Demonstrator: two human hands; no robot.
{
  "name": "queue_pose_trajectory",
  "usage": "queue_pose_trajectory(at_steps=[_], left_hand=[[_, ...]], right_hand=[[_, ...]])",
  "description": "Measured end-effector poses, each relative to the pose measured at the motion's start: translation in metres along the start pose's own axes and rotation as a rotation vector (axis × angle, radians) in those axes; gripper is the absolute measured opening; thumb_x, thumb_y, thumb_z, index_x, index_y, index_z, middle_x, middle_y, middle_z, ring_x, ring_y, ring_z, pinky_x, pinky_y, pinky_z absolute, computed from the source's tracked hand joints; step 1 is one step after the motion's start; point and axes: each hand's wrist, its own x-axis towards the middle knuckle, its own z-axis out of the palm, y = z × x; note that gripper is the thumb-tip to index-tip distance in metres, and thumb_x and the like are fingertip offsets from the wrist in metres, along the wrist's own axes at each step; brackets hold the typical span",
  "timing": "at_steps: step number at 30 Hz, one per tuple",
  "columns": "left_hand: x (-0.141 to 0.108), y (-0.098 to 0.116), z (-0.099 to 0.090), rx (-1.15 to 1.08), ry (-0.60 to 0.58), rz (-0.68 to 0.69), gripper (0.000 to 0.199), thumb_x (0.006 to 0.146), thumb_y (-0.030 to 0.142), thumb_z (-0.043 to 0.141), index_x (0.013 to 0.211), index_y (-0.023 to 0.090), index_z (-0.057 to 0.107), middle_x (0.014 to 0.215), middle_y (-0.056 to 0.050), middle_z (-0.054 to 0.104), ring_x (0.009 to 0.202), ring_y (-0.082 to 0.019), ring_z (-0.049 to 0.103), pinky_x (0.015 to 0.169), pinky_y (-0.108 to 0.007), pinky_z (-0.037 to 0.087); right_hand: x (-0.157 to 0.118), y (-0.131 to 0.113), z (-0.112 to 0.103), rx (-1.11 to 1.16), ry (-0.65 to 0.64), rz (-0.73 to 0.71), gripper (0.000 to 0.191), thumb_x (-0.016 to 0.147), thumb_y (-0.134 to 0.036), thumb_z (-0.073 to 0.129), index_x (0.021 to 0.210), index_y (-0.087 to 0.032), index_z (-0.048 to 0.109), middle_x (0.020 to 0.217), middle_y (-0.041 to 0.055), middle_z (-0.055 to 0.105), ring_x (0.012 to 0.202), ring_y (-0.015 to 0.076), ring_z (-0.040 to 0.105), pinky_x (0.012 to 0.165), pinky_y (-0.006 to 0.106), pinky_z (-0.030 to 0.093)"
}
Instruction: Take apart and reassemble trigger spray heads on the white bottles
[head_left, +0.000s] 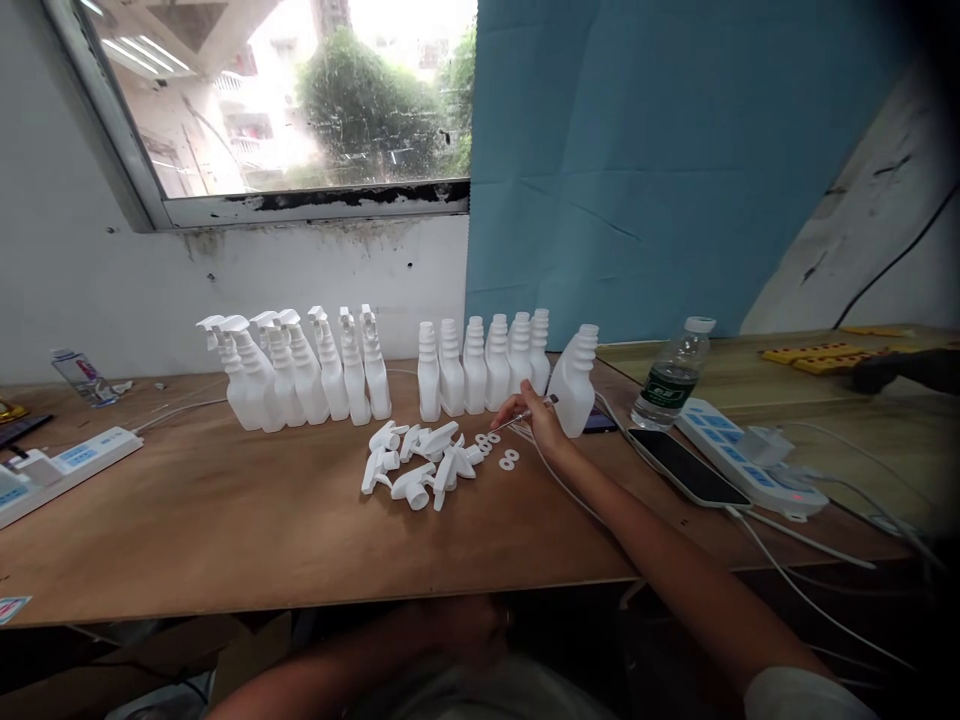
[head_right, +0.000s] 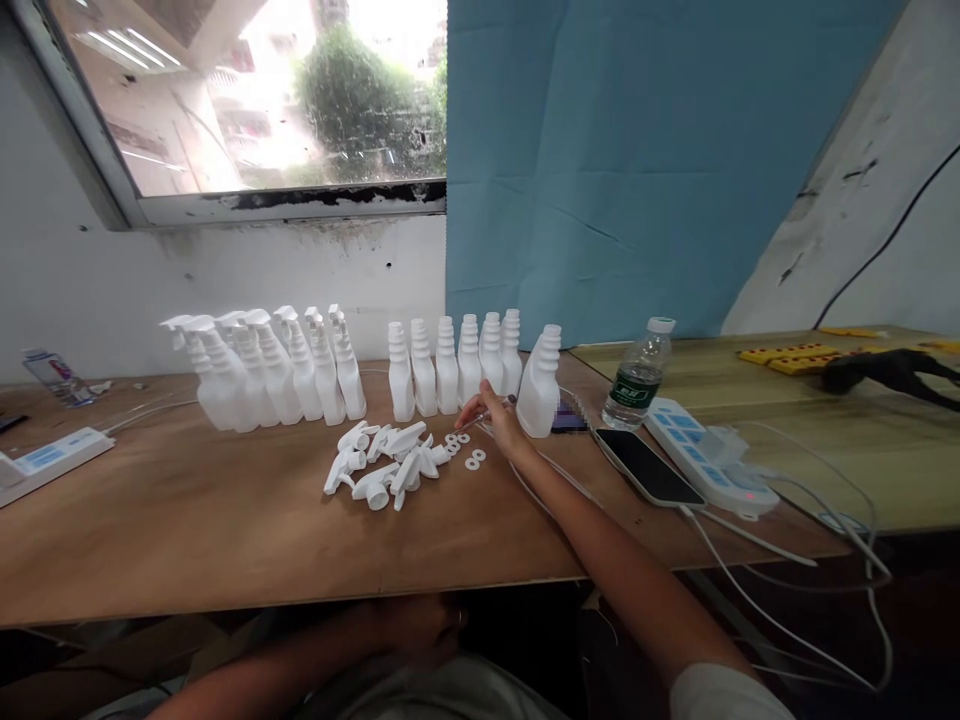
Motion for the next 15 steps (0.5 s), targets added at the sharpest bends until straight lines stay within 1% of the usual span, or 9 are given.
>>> queue_pose_trajectory(at_steps=[2,4,6,8,10,11,12,13,15], left_hand=[[-0.002,0.014,-0.001,0.109,-0.012,0.052,0.030,0.076,0.045,0.065,0.062,0.019,0.061,0.051,-0.007,0.060,0.037,-0.018,0.051,0.033,-0.033,0.031],[-0.008,0.029,-0.019,0.148,0.070,0.199,0.032,0.079,0.048,0.063,0.070,0.018,0.062,0.054,-0.004,0.062,0.043,-0.018,0.056,0.037,-0.031,0.033],[-0.015,0.039,-0.054,0.185,0.188,0.384,0.023,0.086,0.040,0.057,0.079,0.019,0.063,0.063,-0.001,0.065,0.054,-0.016,0.060,0.048,-0.029,0.040],[-0.022,0.037,-0.104,0.216,0.279,0.390,0.016,0.089,0.031,0.054,0.080,0.021,0.062,0.063,0.002,0.064,0.054,-0.012,0.057,0.051,-0.027,0.040],[-0.028,0.021,-0.162,0.370,0.432,0.257,0.017,0.090,0.026,0.051,0.079,0.019,0.062,0.064,0.000,0.063,0.056,-0.014,0.057,0.053,-0.028,0.040],[-0.032,0.009,-0.191,0.437,0.526,0.110,0.017,0.090,0.025,0.050,0.081,0.017,0.063,0.069,-0.002,0.065,0.059,-0.015,0.059,0.054,-0.028,0.041],[-0.036,-0.005,-0.218,0.441,0.586,-0.043,0.017,0.090,0.027,0.050,0.088,0.017,0.064,0.078,-0.004,0.068,0.063,-0.015,0.061,0.057,-0.027,0.042],[-0.040,-0.021,-0.243,0.409,0.670,-0.211,0.019,0.091,0.027,0.048,0.089,0.018,0.065,0.080,-0.003,0.069,0.063,-0.014,0.060,0.057,-0.026,0.043],[-0.050,-0.051,-0.283,0.373,0.823,-0.524,0.026,0.092,0.032,0.045,0.086,0.016,0.065,0.085,-0.005,0.069,0.061,-0.013,0.059,0.060,-0.027,0.045]], right_hand=[[0.000,0.000,0.000,-0.019,-0.009,-0.006,0.071,0.084,-0.076,0.037,0.059,-0.017,0.068,0.063,0.0099,0.070,0.059,0.0207,0.067,0.065,0.033,0.052],[-0.001,0.000,0.002,-0.046,-0.011,-0.011,0.073,0.083,-0.077,0.036,0.058,-0.016,0.068,0.063,0.0101,0.071,0.058,0.0199,0.066,0.066,0.033,0.052],[-0.001,-0.001,0.004,-0.061,-0.014,-0.017,0.075,0.082,-0.079,0.035,0.057,-0.016,0.068,0.062,0.0103,0.070,0.057,0.0194,0.066,0.065,0.032,0.052],[-0.002,-0.001,0.006,-0.063,-0.028,-0.022,0.077,0.081,-0.080,0.035,0.057,-0.015,0.068,0.061,0.0106,0.070,0.057,0.0192,0.066,0.064,0.031,0.051],[-0.003,0.000,0.008,-0.057,-0.040,-0.028,0.076,0.080,-0.081,0.037,0.057,-0.015,0.067,0.060,0.0105,0.069,0.056,0.0192,0.066,0.063,0.030,0.051],[-0.003,0.000,0.008,-0.054,-0.038,-0.030,0.075,0.080,-0.080,0.038,0.057,-0.015,0.067,0.059,0.0105,0.069,0.056,0.0193,0.066,0.063,0.030,0.051],[-0.003,0.001,0.008,-0.052,-0.031,-0.031,0.074,0.080,-0.079,0.039,0.057,-0.015,0.067,0.059,0.0105,0.069,0.055,0.0195,0.066,0.062,0.030,0.051],[-0.002,0.002,0.008,-0.050,-0.024,-0.031,0.073,0.080,-0.078,0.040,0.057,-0.015,0.067,0.059,0.0105,0.069,0.055,0.0197,0.066,0.062,0.031,0.051],[-0.002,0.003,0.008,-0.046,-0.025,-0.025,0.072,0.081,-0.077,0.040,0.057,-0.014,0.067,0.060,0.0110,0.070,0.056,0.0200,0.067,0.063,0.031,0.052]])
